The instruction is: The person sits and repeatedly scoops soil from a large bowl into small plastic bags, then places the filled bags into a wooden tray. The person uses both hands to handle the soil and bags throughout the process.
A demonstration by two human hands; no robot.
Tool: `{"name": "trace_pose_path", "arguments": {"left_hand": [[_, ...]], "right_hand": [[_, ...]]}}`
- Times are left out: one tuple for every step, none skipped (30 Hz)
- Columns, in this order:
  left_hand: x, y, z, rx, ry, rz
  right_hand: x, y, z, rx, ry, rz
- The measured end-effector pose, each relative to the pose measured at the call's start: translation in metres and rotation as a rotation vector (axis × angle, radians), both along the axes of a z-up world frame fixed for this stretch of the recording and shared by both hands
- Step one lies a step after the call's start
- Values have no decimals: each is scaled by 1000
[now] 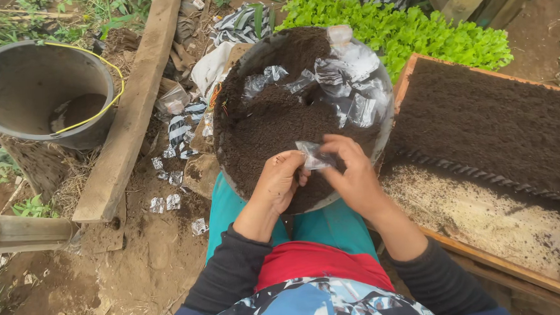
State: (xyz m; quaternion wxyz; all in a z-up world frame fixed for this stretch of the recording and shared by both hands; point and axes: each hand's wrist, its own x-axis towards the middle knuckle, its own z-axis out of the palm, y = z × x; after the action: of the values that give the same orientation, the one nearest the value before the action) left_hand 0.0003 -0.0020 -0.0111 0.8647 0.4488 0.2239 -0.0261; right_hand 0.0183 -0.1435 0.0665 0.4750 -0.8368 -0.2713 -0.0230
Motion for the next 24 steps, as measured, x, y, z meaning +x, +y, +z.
{"name": "trace_pose_path", "arguments": {"left_hand": [[-3, 0, 5, 0, 0, -3], [-7, 0, 10, 193, -77, -47], [-11, 1, 15, 388, -153, -85], [-15, 3, 23, 389, -153, -83], [-18, 5, 31, 624, -280, -100], [-21, 7, 39, 859, -408, -116], [-20, 9, 47, 856, -411, -119], [-20, 10, 55, 849, -443, -53], [-19, 12, 62, 840, -473, 15], [-18, 17, 64, 836, -474, 14], [-17, 22, 65, 827, -442, 55], [-16, 28, 67, 818, -410, 96], [-14, 32, 68, 819, -414, 95], [-12, 36, 69, 876, -414, 113], [-11, 40, 70, 931, -412, 129], [-13, 41, 72, 930, -412, 127], [-15, 43, 75, 936, -400, 111], [-17, 45, 78, 942, -388, 95], [-14, 47, 77, 942, -387, 101], [-12, 50, 76, 914, -418, 91], [-9, 53, 75, 887, -447, 81], [-8, 55, 72, 889, -445, 88], [-5, 56, 69, 904, -425, 62], [-2, 57, 65, 918, -406, 36]], "right_hand": [[1, -4, -4, 0, 0, -3], [3, -7, -8, 34, 14, -36], [4, -9, -12, 68, 27, -63], [2, -9, -13, 69, 28, -60], [0, -10, -14, -11, 61, -50], [-1, -11, -14, -90, 94, -40], [-3, -7, -13, -91, 93, -43], [-5, -3, -13, -230, -6, -40], [-6, 1, -12, -369, -104, -34], [-9, 9, -4, -373, -104, -37], [-12, 18, 3, -500, -155, 106], [-15, 27, 11, -626, -205, 251], [0, 28, -14, -626, -207, 248], [15, 30, -38, -819, -233, 241], [28, 30, -63, -1014, -255, 233], [37, 36, -71, -1015, -253, 231], [46, 43, -79, -972, -218, 152], [56, 50, -87, -928, -183, 73], [59, 52, -88, -929, -187, 77], [63, 55, -89, -762, -26, 102], [67, 58, -90, -592, 133, 128], [70, 57, -98, -593, 130, 134], [74, 54, -107, -330, 350, 87], [78, 51, -116, -63, 564, 39]]}}
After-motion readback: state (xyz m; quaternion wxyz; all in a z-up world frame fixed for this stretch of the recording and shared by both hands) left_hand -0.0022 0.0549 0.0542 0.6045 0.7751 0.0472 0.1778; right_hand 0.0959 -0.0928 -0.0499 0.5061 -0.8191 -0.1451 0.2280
